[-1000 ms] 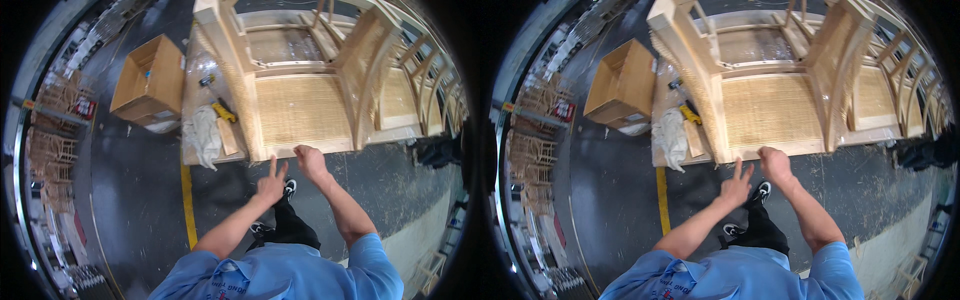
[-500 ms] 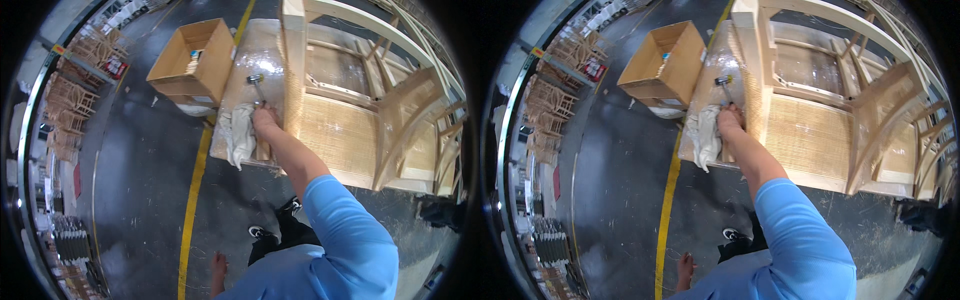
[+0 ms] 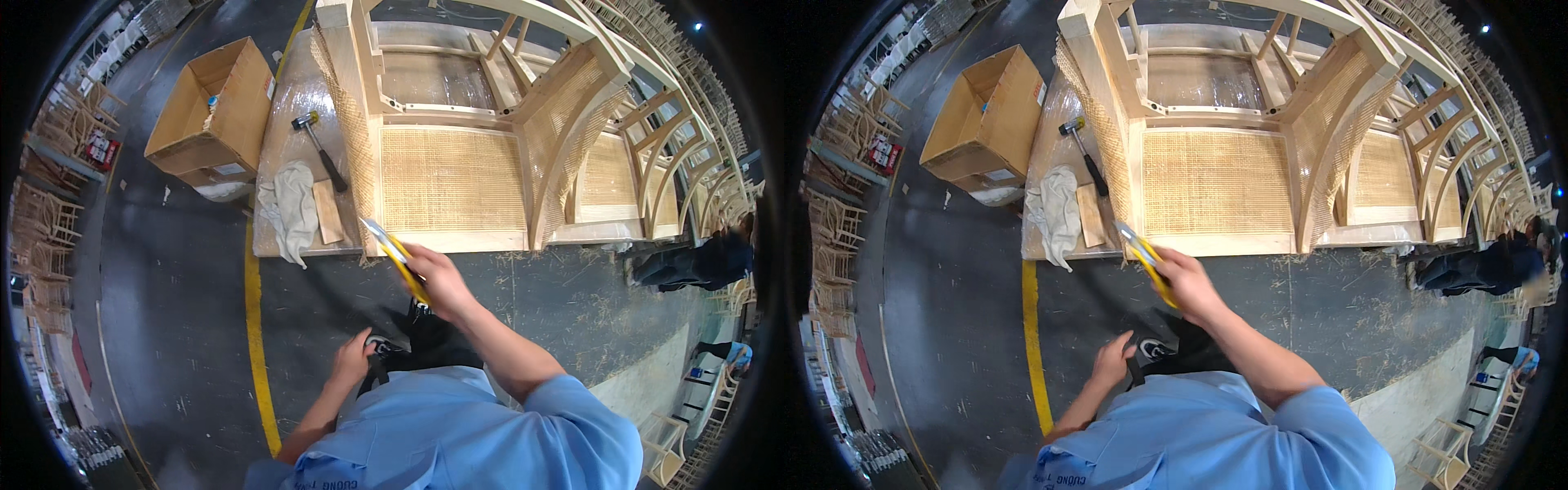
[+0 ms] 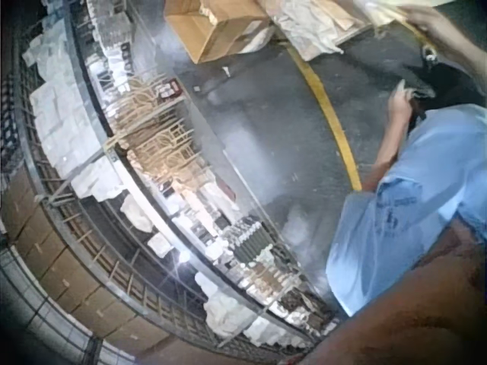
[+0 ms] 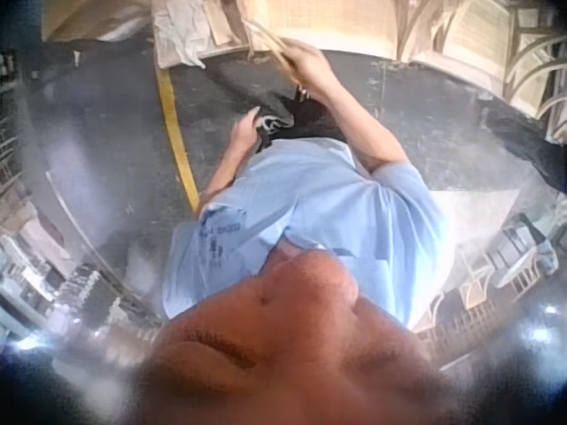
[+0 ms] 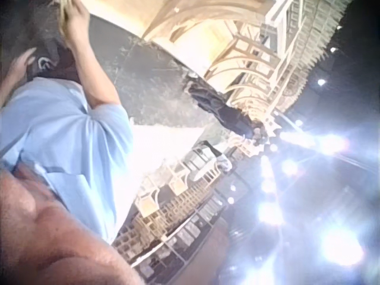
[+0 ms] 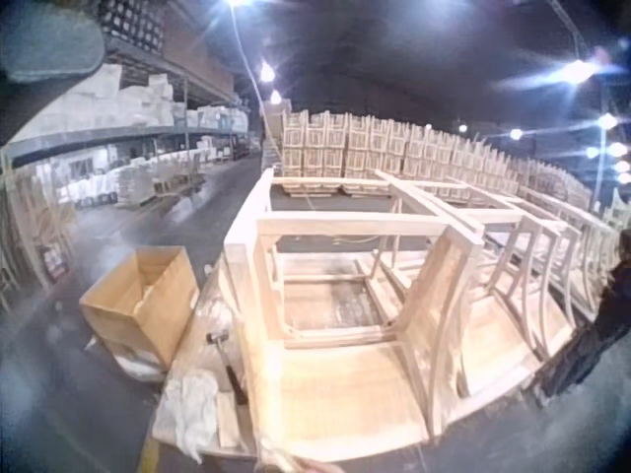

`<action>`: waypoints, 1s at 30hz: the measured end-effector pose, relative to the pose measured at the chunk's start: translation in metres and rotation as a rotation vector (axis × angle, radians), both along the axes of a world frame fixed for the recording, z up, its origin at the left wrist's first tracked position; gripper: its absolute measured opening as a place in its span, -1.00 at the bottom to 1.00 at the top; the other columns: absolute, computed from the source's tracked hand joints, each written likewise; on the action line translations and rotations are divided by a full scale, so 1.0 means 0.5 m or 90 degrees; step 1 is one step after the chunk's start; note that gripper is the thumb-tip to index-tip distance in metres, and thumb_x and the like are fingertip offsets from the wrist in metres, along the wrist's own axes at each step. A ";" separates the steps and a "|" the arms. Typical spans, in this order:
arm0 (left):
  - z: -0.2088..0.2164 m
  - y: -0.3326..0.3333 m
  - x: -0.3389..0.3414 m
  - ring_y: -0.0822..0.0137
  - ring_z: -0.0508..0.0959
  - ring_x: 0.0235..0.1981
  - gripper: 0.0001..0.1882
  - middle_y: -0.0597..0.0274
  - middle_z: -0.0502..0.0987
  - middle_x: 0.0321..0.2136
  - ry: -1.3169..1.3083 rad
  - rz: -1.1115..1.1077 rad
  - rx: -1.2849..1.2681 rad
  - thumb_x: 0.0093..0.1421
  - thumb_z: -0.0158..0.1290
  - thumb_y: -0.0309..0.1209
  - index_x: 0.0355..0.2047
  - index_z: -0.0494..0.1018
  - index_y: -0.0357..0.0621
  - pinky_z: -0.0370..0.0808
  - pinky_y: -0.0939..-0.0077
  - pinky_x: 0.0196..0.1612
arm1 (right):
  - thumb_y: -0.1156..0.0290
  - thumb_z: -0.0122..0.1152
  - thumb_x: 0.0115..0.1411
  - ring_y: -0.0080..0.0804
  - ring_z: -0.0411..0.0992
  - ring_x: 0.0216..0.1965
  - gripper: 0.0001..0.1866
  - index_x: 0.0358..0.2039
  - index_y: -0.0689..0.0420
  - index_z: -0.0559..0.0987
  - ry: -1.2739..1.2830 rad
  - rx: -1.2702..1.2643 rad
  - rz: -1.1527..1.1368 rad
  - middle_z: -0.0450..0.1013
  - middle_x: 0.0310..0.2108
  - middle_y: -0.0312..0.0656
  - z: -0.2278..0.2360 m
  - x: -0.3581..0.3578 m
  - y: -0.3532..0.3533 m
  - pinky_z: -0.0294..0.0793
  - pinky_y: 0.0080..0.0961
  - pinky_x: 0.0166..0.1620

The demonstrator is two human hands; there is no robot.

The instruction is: The person uses a utility knife to trim excess rattan on the seat of a wooden chair. They then apply a white substance from a tube to the rattan edges and wipe the area with a cloth. The person repeats this process on multiple chairs in a workshop setting.

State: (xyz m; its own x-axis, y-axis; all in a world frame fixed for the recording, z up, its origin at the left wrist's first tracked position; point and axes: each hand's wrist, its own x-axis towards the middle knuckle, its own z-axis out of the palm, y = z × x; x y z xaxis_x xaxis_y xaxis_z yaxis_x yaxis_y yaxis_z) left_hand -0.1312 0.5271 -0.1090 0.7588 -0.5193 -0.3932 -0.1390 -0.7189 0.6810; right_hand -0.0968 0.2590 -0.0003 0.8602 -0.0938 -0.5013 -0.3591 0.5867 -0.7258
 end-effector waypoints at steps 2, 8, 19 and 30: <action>-0.009 -0.072 0.018 -0.13 0.57 0.07 -0.56 -0.05 0.60 0.05 -0.060 -0.080 -0.071 0.35 0.11 -0.31 0.20 0.45 -0.11 0.50 0.07 0.09 | 0.41 0.13 0.38 -0.58 0.40 -0.39 -0.53 0.28 0.22 0.46 0.093 -0.135 -0.009 0.49 -0.25 -0.29 0.008 -0.131 -0.077 0.40 -0.61 -0.32; 0.012 -0.341 0.012 -0.07 0.52 0.03 -0.55 0.00 0.57 0.01 -0.205 -0.197 -0.140 0.25 0.15 -0.39 0.16 0.50 -0.10 0.44 0.12 0.14 | 0.52 0.16 0.34 -0.54 0.44 -0.27 -0.47 0.32 0.28 0.39 0.125 -0.447 0.004 0.53 -0.16 -0.21 0.017 -0.349 -0.344 0.47 -0.54 -0.17; -0.024 -0.717 -0.044 -0.17 0.30 0.22 -0.37 -0.10 0.33 0.13 -0.397 0.052 -0.023 0.12 0.12 -0.46 0.27 0.39 -0.16 0.20 -0.22 0.32 | 0.59 0.23 0.22 0.18 0.53 -0.11 -0.47 0.22 0.23 0.44 -0.226 -0.902 0.526 0.49 -0.08 0.12 0.044 -0.151 -0.640 0.57 -0.11 -0.04; -0.040 -0.767 -0.065 -0.11 0.35 0.18 -0.32 -0.05 0.34 0.08 -0.459 0.142 0.038 0.03 0.15 -0.55 0.24 0.44 -0.03 0.27 -0.09 0.30 | 0.64 0.19 0.08 0.05 0.58 -0.18 -0.37 0.24 0.23 0.43 -0.351 -0.994 0.762 0.47 -0.15 0.06 -0.034 -0.038 -0.696 0.65 -0.15 -0.09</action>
State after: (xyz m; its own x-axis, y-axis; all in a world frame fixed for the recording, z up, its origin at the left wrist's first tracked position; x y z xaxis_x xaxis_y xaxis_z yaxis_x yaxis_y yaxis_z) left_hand -0.1635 0.1435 -0.1292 0.9233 -0.3173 0.2166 -0.3822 -0.8152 0.4351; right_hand -0.1160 -0.0889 -0.0175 0.8069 0.5144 -0.2904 0.3760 -0.8264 -0.4192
